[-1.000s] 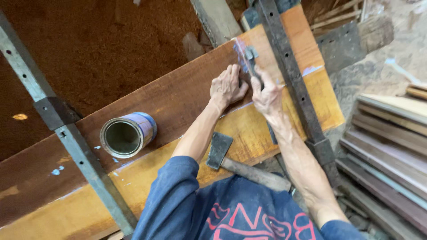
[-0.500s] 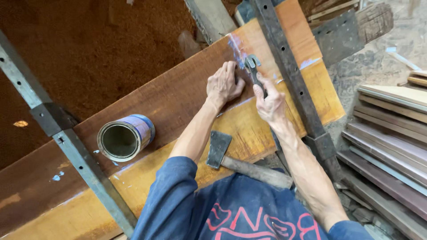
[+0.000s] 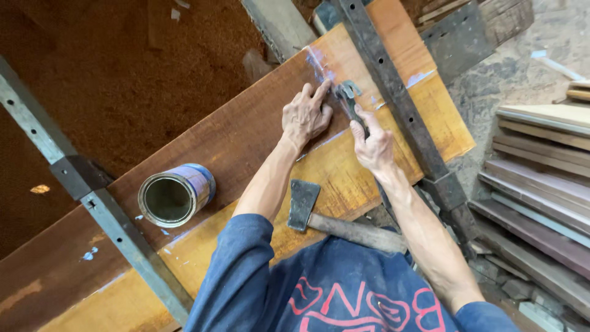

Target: The person hammers nails into a wooden plank clamped to a workbench, then uses a metal bar to apply pressure and tighten the assembly. The person also retrieves a small wooden block and adjusts the clamp.

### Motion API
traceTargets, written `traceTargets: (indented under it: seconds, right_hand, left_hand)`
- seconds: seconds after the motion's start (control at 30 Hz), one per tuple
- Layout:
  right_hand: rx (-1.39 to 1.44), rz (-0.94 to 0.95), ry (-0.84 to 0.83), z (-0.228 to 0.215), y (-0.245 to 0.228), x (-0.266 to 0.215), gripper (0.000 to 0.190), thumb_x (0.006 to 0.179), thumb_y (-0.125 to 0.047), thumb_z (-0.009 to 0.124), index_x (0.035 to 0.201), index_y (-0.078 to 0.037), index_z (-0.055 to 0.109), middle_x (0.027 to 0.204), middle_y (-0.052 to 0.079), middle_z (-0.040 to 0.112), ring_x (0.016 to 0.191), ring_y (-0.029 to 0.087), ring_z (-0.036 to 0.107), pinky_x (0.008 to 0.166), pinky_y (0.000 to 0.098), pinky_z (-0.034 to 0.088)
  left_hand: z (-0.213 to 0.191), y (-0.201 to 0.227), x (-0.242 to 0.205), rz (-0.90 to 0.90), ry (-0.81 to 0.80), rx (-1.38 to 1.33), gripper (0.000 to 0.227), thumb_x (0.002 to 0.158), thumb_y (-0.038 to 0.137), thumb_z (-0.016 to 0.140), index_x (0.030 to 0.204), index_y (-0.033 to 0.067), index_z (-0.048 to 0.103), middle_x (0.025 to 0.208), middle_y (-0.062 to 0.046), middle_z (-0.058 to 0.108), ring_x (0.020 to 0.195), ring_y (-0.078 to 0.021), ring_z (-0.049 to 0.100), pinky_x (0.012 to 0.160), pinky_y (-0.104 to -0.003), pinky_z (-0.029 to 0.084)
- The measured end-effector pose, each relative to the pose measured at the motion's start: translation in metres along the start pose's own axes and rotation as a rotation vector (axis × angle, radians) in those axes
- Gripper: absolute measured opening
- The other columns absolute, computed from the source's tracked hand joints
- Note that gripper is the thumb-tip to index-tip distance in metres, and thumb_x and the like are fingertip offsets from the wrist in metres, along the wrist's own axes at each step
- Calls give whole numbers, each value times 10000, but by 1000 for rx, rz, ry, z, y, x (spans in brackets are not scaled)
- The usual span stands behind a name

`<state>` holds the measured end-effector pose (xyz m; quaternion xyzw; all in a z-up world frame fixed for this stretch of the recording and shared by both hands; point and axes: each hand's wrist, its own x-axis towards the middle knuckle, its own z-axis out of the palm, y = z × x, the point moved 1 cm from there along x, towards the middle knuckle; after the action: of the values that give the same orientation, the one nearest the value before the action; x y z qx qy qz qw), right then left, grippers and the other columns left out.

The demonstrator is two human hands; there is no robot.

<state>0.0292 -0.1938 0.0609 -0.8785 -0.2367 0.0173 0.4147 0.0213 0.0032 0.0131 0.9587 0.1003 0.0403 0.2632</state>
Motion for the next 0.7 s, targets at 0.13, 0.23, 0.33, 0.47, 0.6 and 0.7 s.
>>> traceTargets:
  seconds: [0.13,0.23,0.33,0.47,0.6,0.7]
  right_hand:
    - [-8,49,17,6,5,-10,311,1058,-221,665,1327,-66,649,1053,189,756,913,308,784,710,390,596]
    - [38,126,-61,6,10,-9,346,1036,-225,644,1344,-69,631,1111,188,756,887,291,786,690,379,599]
    - [30,-16,58,8,7,-6,295,1085,-220,643,1332,-59,619,1195,193,745,988,305,778,741,371,608]
    - [17,1,19,3,4,2,338,1072,-232,650,1358,-54,616,1159,191,751,873,291,762,676,365,581]
    - [87,198,1,4,0,12,382,1047,-247,646,1389,-81,613,874,177,729,641,249,704,570,361,521]
    - [40,197,6,13,-3,21,359,1041,-240,650,1361,-80,632,911,177,750,668,265,715,596,378,524]
  left_hand:
    - [2,-3,-3,24,41,-8,581,855,345,606,1425,266,531,1042,-98,596,916,-307,687,712,-473,581]
    - [6,-1,1,0,-5,6,558,853,333,604,1405,275,546,1050,-101,596,916,-311,685,702,-481,577]
    - [5,-3,0,34,79,-22,549,872,312,601,1413,248,540,1074,-100,598,938,-306,687,726,-474,580]
    - [5,-2,-1,5,31,-16,560,853,315,613,1405,250,543,1071,-103,605,944,-311,689,720,-485,576]
    - [5,-4,-1,-26,78,-94,567,839,296,614,1386,189,507,1100,-116,620,979,-328,691,746,-494,573]
    - [9,-7,-1,-58,110,-155,499,834,289,614,1294,136,496,1101,-123,637,980,-339,695,761,-493,572]
